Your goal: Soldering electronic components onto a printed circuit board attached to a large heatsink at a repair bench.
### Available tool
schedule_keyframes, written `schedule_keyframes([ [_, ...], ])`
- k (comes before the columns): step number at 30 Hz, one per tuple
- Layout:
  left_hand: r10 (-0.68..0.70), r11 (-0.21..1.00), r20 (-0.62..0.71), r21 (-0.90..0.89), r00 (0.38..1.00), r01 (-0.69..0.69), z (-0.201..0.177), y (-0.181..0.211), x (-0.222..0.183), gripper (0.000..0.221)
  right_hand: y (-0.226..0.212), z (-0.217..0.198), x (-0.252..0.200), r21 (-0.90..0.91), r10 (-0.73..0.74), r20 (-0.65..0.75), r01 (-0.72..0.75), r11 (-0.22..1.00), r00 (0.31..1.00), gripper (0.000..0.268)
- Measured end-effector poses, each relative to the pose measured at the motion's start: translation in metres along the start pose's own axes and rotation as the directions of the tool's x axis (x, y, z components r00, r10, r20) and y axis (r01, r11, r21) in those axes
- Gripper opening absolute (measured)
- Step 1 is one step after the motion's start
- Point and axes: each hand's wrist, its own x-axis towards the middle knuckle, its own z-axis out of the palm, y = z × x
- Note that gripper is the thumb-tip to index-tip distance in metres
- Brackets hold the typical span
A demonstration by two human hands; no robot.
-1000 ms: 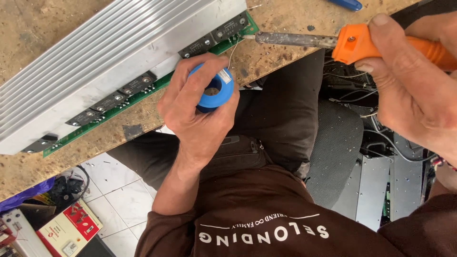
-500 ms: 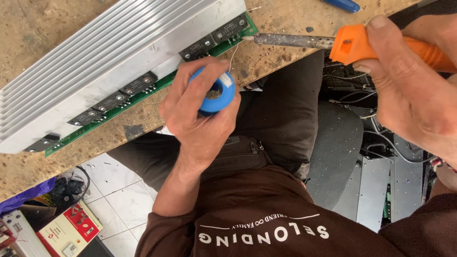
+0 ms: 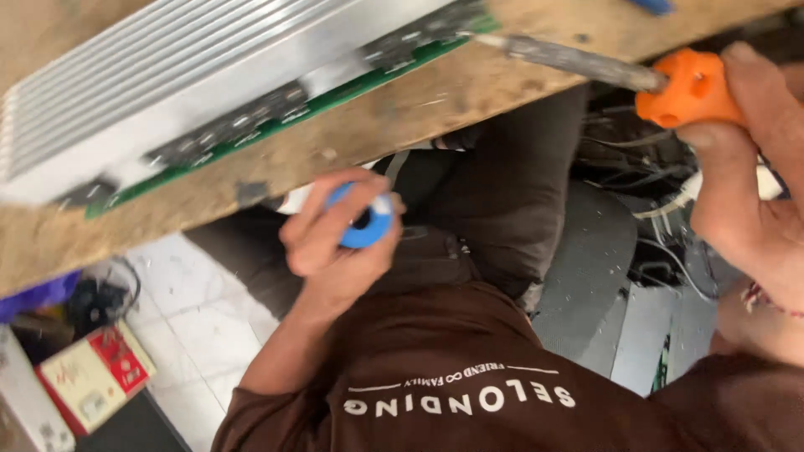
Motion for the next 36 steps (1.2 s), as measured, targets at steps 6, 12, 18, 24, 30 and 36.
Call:
schedule_keyframes([
  [6, 0.053, 0.966, -0.008, -0.252, 0.999, -0.054, 0.019, -0.011, -0.062, 0.034, -0.051, 0.112, 0.028, 0.788, 0.562, -0.069, -0.301, 0.538, 0.825, 0.034],
  [12, 0.114, 0.914, 0.072, -0.398, 0.991, -0.076, 0.026, -0.002, -0.073, 0.032, -0.115, 0.122, 0.066, 0.974, 0.556, 0.220, -0.149, -0.169, 0.802, 0.033],
  [18, 0.127, 0.921, 0.072, -0.378, 0.989, -0.090, 0.020, -0.011, -0.090, 0.040, -0.128, 0.128, 0.069, 0.972, 0.533, 0.122, -0.209, 0.105, 0.837, 0.010],
  [24, 0.024, 0.847, -0.053, -0.529, 0.998, -0.048, 0.013, -0.005, -0.089, 0.036, -0.134, 0.150, 0.073, 0.991, 0.564, 0.032, -0.101, 0.091, 0.825, 0.015],
  [30, -0.024, 0.894, -0.105, -0.448, 0.994, -0.026, -0.004, -0.011, -0.077, 0.037, -0.136, 0.149, 0.079, 0.987, 0.578, -0.018, -0.080, 0.143, 0.816, 0.017],
  [36, -0.009, 0.917, -0.233, -0.391, 0.972, -0.085, -0.004, -0.017, -0.071, 0.031, -0.136, 0.148, 0.086, 0.983, 0.636, -0.060, -0.065, 0.172, 0.769, 0.013],
])
